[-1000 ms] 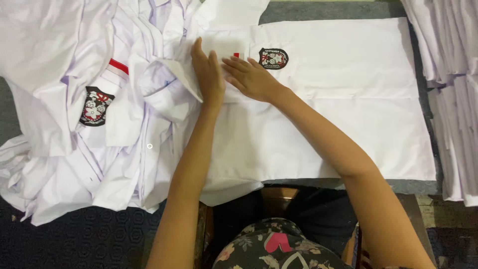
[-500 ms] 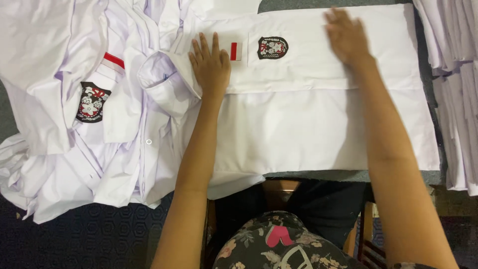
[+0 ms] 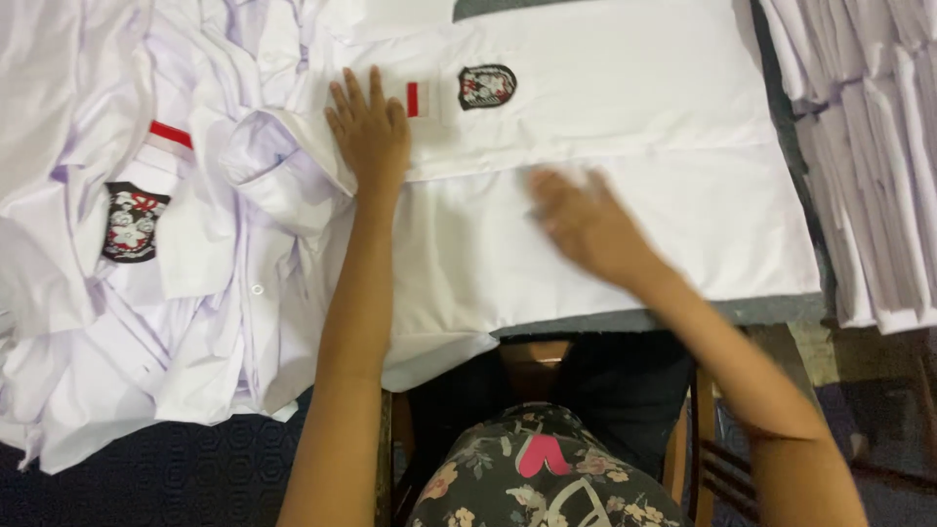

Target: Trimming loose threads from white shirts with scissors and folding them neatly

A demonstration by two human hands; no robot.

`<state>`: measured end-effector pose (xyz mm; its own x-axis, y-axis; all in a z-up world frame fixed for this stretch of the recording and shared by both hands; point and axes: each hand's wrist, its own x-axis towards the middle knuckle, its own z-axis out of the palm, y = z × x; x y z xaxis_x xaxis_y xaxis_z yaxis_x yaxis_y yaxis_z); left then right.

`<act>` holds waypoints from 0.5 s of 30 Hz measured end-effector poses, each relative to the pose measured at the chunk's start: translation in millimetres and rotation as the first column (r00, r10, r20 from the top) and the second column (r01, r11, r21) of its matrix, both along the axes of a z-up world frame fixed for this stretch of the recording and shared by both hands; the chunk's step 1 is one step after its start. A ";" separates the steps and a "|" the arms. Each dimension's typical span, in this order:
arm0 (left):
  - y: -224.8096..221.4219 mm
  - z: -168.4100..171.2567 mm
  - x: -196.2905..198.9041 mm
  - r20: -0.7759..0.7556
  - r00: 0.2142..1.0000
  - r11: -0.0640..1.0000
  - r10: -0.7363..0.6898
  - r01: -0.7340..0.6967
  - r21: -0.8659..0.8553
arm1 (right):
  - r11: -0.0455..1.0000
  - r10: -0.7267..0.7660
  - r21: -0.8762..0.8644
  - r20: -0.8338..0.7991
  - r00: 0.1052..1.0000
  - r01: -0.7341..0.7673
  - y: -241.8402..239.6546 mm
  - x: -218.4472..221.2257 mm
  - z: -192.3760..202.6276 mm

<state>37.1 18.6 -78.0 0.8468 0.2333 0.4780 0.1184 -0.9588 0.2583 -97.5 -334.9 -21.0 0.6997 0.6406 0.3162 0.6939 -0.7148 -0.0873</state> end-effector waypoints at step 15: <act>-3.7 21.8 -10.4 -0.114 0.991 0.993 -0.072 0.060 -0.102 | 0.903 -0.418 -0.051 -0.344 0.841 0.428 -130.9 -28.7 35.9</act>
<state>26.7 14.9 -56.2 0.9108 0.2158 0.3520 0.0906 -0.9362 0.3396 -126.1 -465.8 14.9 0.9672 0.2529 0.0235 0.2490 -0.9260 -0.2839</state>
